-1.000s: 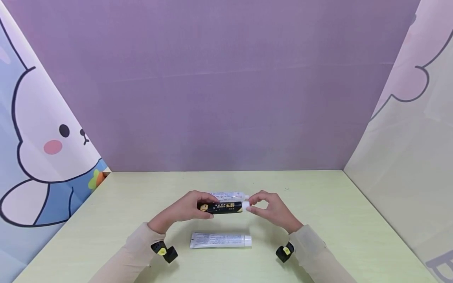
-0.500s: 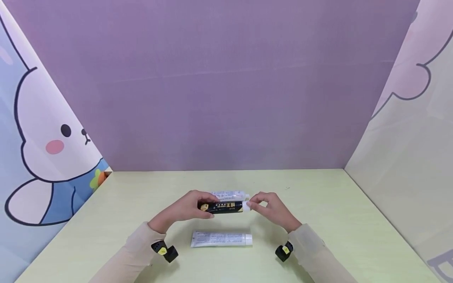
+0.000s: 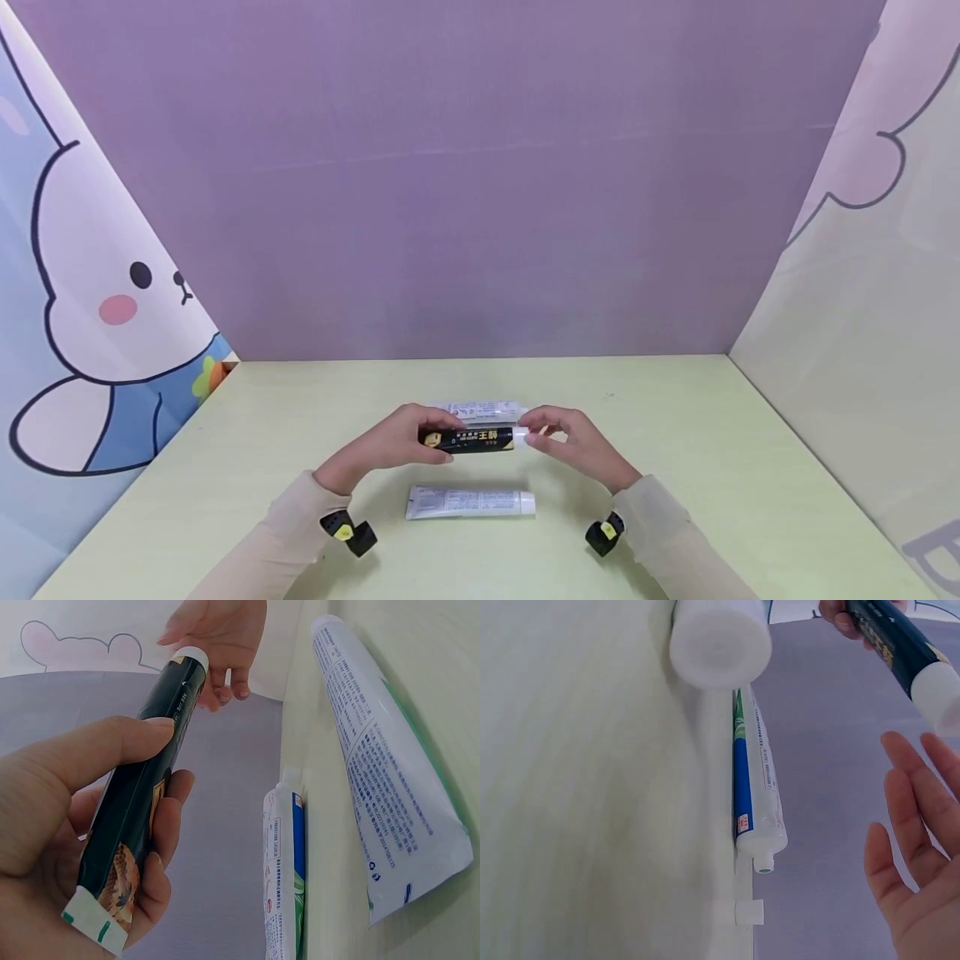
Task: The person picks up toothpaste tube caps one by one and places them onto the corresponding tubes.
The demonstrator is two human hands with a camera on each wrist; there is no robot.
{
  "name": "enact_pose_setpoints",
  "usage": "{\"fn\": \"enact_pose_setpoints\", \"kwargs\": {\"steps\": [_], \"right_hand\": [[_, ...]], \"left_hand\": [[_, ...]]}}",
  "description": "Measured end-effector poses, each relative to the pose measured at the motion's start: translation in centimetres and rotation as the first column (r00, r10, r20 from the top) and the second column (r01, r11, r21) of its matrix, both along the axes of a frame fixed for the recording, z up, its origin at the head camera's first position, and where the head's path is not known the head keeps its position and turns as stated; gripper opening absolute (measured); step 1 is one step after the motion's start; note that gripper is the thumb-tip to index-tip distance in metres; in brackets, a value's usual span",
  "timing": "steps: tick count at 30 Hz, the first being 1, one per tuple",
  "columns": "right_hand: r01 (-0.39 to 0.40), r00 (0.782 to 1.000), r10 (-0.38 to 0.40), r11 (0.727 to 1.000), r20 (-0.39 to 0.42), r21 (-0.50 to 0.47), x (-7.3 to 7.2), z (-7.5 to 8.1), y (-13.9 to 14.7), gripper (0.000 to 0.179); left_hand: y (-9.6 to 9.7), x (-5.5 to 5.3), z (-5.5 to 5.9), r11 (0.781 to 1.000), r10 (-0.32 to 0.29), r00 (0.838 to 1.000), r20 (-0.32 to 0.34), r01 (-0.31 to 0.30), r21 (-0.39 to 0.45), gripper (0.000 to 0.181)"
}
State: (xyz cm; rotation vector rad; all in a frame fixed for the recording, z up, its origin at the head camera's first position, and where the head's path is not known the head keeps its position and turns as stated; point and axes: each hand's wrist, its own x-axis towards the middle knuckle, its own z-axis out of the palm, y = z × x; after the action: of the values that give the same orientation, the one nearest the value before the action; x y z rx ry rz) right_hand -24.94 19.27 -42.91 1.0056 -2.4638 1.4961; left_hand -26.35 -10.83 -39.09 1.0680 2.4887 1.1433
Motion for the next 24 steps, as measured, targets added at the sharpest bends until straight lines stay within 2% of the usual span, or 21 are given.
{"fn": "enact_pose_setpoints", "kwargs": {"steps": [6, 10, 14, 20, 24], "right_hand": [[-0.048, 0.993, 0.051, 0.998, -0.103, 0.032, 0.1, 0.0, -0.2, 0.036], [-0.052, 0.987, 0.055, 0.998, -0.151, 0.021, 0.7, 0.9, -0.6, 0.035], [-0.041, 0.987, 0.045, 0.999, -0.151, 0.027, 1.2, 1.7, -0.7, 0.030], [-0.009, 0.988, 0.016, 0.999, -0.151, 0.044, 0.2, 0.5, 0.0, 0.030], [0.002, 0.989, 0.004, 0.999, -0.145, 0.040, -0.3, 0.3, 0.4, 0.029]], "left_hand": [[0.2, 0.3, 0.2, 1.000, -0.002, 1.000, -0.006, 0.001, -0.013, 0.037], [0.3, 0.4, 0.2, 1.000, 0.002, 1.000, -0.005, -0.002, -0.012, 0.037], [0.5, 0.2, 0.2, 1.000, 0.001, 1.000, -0.002, -0.001, -0.012, 0.036], [0.7, 0.1, 0.1, 1.000, 0.003, 1.000, -0.006, -0.003, -0.017, 0.036], [0.8, -0.1, 0.2, 1.000, 0.006, 1.000, -0.015, -0.006, -0.021, 0.037]]}}
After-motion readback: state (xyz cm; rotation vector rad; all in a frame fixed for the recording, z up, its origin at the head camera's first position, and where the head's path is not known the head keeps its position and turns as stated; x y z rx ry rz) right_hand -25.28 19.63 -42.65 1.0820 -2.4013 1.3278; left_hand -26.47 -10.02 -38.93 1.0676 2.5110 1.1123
